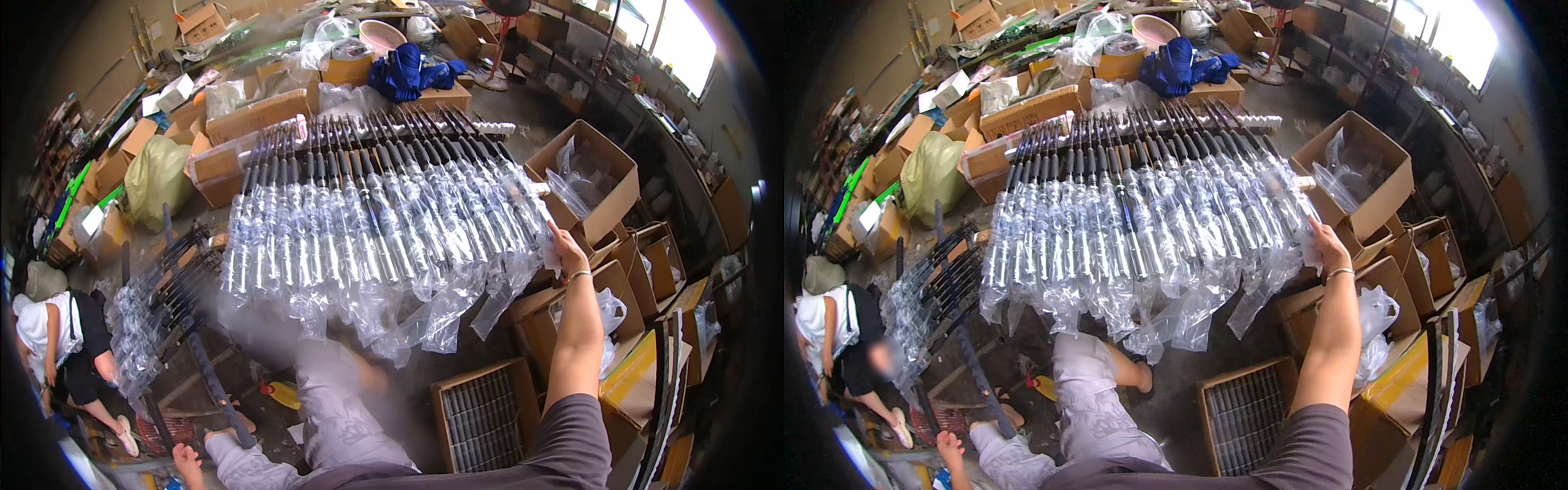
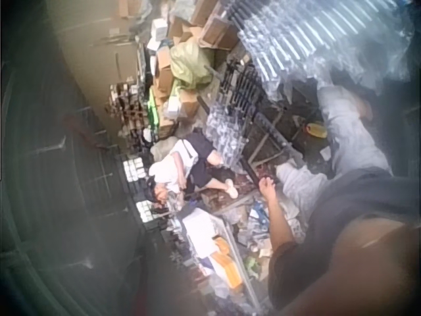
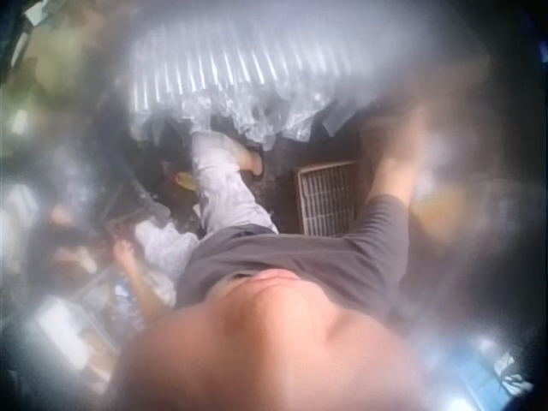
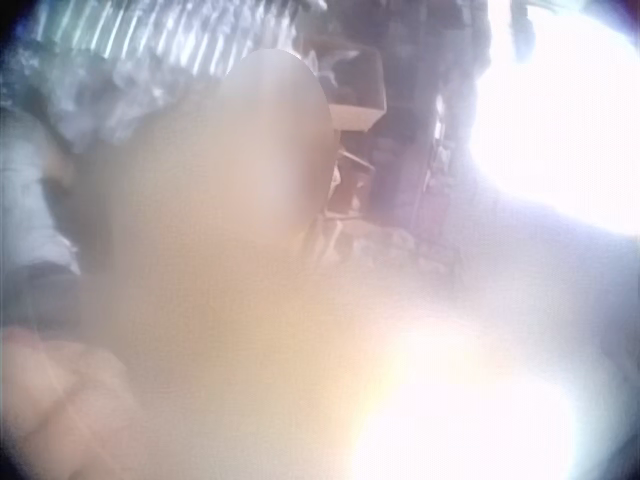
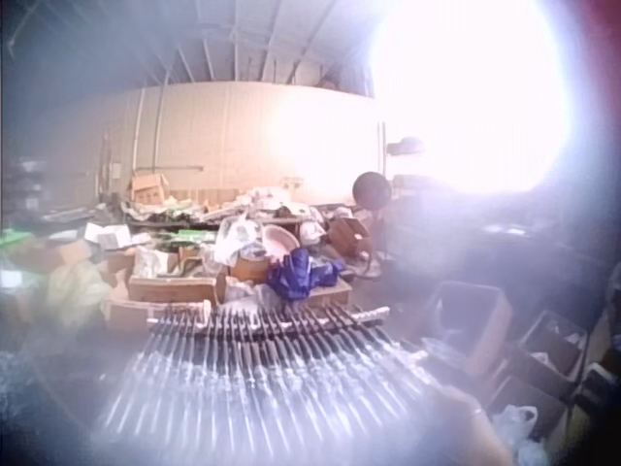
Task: The person sits on the floor in a cluttered workshop and wipes the handles of fishing rods with a white cloth. They pick up rods from a nearby rack, wipe the handle area, and place them back. Another person is visible in the background working at a table.
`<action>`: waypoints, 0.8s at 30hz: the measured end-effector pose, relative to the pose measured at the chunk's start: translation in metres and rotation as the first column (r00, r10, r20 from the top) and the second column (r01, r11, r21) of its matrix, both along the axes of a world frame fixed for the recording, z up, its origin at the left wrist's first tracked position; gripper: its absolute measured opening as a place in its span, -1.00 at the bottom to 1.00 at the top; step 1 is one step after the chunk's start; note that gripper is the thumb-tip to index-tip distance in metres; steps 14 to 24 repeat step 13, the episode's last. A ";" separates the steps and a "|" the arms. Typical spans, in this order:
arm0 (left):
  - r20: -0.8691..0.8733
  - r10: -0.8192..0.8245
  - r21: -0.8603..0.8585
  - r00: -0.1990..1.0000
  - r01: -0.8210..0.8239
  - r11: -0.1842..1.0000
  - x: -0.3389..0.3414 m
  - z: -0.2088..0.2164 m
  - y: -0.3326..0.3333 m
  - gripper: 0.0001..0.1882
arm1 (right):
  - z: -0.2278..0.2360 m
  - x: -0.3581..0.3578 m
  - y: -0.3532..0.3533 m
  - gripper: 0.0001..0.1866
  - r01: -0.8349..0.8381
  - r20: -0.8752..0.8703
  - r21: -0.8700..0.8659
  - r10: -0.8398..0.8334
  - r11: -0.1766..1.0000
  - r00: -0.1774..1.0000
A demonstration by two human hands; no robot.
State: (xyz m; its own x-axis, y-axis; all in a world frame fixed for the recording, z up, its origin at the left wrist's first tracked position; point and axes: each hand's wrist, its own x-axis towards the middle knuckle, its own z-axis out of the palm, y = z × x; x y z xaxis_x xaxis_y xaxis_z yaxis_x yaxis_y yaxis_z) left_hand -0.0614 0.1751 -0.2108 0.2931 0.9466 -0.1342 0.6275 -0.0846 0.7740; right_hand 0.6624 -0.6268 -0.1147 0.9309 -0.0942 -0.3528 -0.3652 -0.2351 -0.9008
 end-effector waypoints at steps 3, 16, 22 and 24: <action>0.005 -0.048 -0.010 0.999 0.048 0.999 0.005 -0.012 0.004 -0.66 | -0.025 0.028 -0.039 -0.32 -0.131 -0.016 -0.453 0.139 0.882 0.990; 0.018 -0.119 -0.054 0.993 0.120 0.991 0.013 -0.039 -0.015 -0.65 | -0.015 0.036 -0.055 -0.35 -0.244 -0.189 -0.852 0.163 0.464 0.968; 0.018 -0.119 -0.054 0.993 0.120 0.991 0.013 -0.039 -0.015 -0.65 | -0.015 0.036 -0.055 -0.35 -0.244 -0.189 -0.852 0.163 0.464 0.968; 0.018 -0.119 -0.054 0.993 0.120 0.991 0.013 -0.039 -0.015 -0.65 | -0.015 0.036 -0.055 -0.35 -0.244 -0.189 -0.852 0.163 0.464 0.968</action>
